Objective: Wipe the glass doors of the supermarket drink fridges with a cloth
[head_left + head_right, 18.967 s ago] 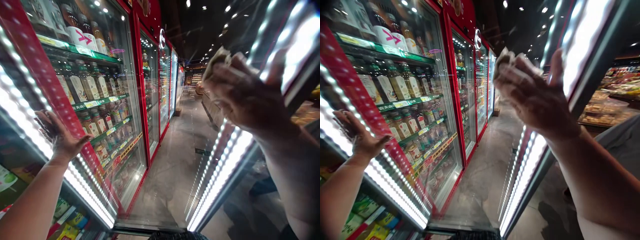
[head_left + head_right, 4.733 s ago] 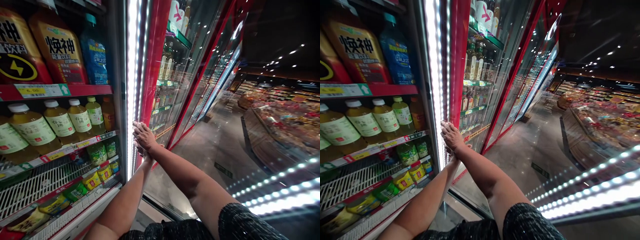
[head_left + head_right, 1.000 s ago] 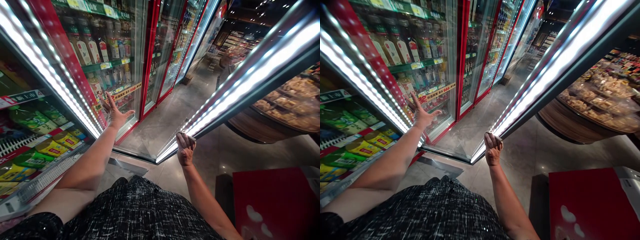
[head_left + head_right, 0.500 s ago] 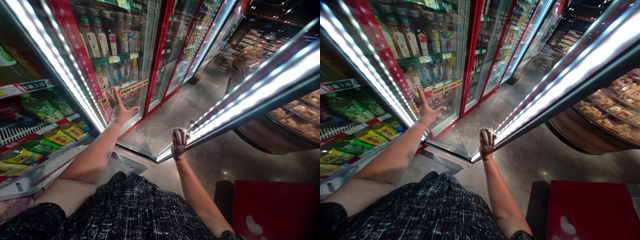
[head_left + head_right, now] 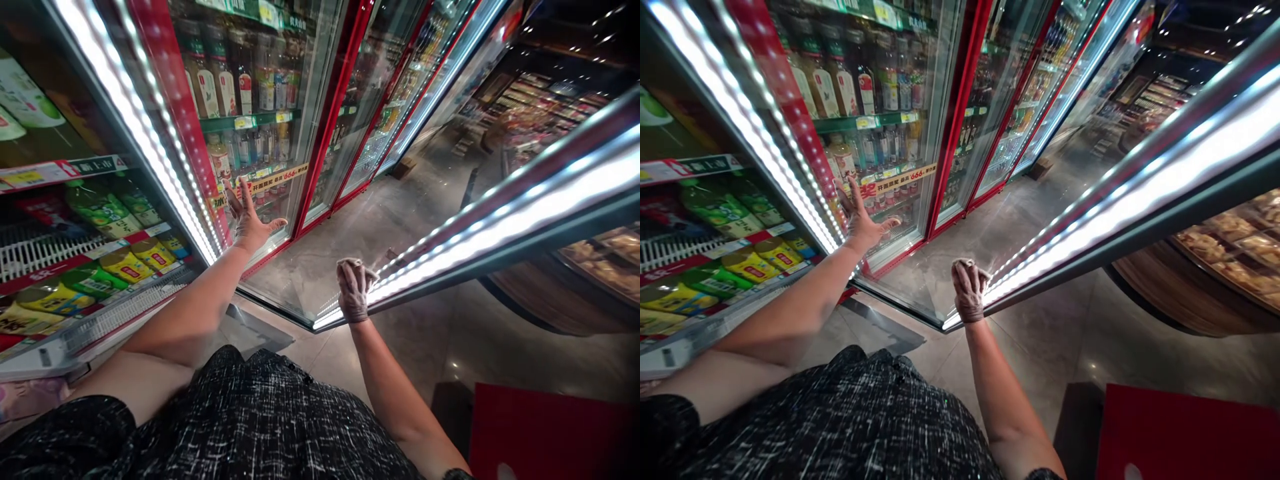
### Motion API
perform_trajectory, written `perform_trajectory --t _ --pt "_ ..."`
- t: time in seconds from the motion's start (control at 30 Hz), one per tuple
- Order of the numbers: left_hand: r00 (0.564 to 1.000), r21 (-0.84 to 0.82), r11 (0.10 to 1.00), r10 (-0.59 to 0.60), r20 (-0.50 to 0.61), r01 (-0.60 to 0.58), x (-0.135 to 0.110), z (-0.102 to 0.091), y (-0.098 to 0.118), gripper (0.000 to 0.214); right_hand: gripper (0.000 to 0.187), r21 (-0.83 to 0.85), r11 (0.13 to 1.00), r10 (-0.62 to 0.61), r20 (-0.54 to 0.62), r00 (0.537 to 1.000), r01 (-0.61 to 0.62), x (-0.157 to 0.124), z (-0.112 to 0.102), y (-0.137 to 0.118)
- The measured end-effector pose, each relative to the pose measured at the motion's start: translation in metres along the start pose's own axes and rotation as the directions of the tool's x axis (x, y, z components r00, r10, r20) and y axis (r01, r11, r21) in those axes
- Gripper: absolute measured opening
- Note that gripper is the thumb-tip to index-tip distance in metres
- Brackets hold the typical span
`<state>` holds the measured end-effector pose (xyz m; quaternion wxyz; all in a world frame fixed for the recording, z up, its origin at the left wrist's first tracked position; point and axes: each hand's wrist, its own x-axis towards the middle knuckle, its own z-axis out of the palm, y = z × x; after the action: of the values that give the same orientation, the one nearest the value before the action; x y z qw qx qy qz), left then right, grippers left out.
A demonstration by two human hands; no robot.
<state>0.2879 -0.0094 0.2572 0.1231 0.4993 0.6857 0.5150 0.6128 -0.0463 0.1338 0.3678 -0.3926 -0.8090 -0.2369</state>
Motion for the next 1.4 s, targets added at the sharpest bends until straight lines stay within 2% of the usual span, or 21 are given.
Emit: perform_trajectory --t 0.07,0.13,0.27,0.37,0.5,0.6,0.73,0.8,0.87,0.93,1.03,1.13,1.23,1.3,1.4 --pt "1.000 0.031 0.999 0.023 -0.002 -0.023 0.000 0.000 0.000 0.141 0.064 0.004 0.998 -0.065 0.021 0.998 0.065 -0.002 -0.003 -0.001" --pt "1.000 0.056 0.998 0.031 -0.006 -0.030 -0.001 0.001 -0.001 0.137 0.063 -0.006 0.997 -0.076 -0.005 0.997 0.075 0.011 -0.011 0.005" --pt "0.998 0.104 0.992 0.069 0.005 -0.070 -0.001 0.000 -0.011 0.132 0.065 -0.013 0.997 0.071 -0.142 0.987 -0.073 0.054 -0.021 0.016" --pt "0.994 0.158 0.981 0.105 0.033 -0.109 -0.001 -0.006 -0.024 0.126 0.067 0.009 0.994 0.111 -0.168 0.980 -0.111 0.066 -0.008 0.005" --pt "0.980 0.195 0.962 0.178 0.094 -0.193 0.002 -0.019 -0.043 0.112 0.069 -0.021 0.997 -0.069 -0.076 0.995 0.068 0.045 0.017 -0.027" --pt "0.969 0.195 0.955 0.193 0.156 -0.222 0.006 -0.030 -0.058 0.094 0.066 -0.037 0.989 -0.146 -0.031 0.989 0.145 0.037 0.022 -0.040" --pt "0.962 0.209 0.948 0.204 0.181 -0.240 0.007 -0.040 -0.080 0.083 0.061 -0.025 0.996 -0.089 -0.028 0.996 0.088 0.070 0.015 -0.038" --pt "0.958 0.226 0.940 0.218 0.185 -0.257 0.007 -0.043 -0.093 0.082 0.059 -0.055 0.998 -0.038 -0.103 0.994 0.033 0.090 0.016 -0.037" --pt "0.951 0.245 0.927 0.239 0.198 -0.284 0.006 -0.045 -0.105 0.081 0.057 -0.093 0.995 -0.037 -0.152 0.988 0.023 0.098 0.024 -0.043" --pt "0.935 0.256 0.909 0.276 0.223 -0.330 0.006 -0.048 -0.115 0.080 0.053 -0.100 0.990 -0.106 -0.102 0.989 0.096 0.091 0.037 -0.053" --pt "0.899 0.248 0.876 0.351 0.262 -0.414 0.009 -0.055 -0.127 0.078 0.049 -0.016 0.968 -0.249 0.072 0.966 0.251 0.065 0.053 -0.071" --pt "0.872 0.229 0.856 0.395 0.289 -0.463 0.013 -0.066 -0.135 0.074 0.049 0.097 0.951 -0.306 0.160 0.939 0.293 0.057 0.054 -0.079" --pt "0.875 0.226 0.860 0.392 0.285 -0.459 0.018 -0.074 -0.141 0.071 0.051 0.130 0.957 -0.278 0.158 0.948 0.259 0.082 0.046 -0.079" --pt "0.893 0.234 0.871 0.374 0.250 -0.431 0.020 -0.076 -0.146 0.070 0.053 0.099 0.971 -0.227 0.096 0.969 0.218 0.105 0.044 -0.080" --pt "0.911 0.248 0.883 0.351 0.218 -0.399 0.021 -0.075 -0.152 0.073 0.053 0.082 0.968 -0.242 0.048 0.969 0.237 0.120 0.051 -0.088"
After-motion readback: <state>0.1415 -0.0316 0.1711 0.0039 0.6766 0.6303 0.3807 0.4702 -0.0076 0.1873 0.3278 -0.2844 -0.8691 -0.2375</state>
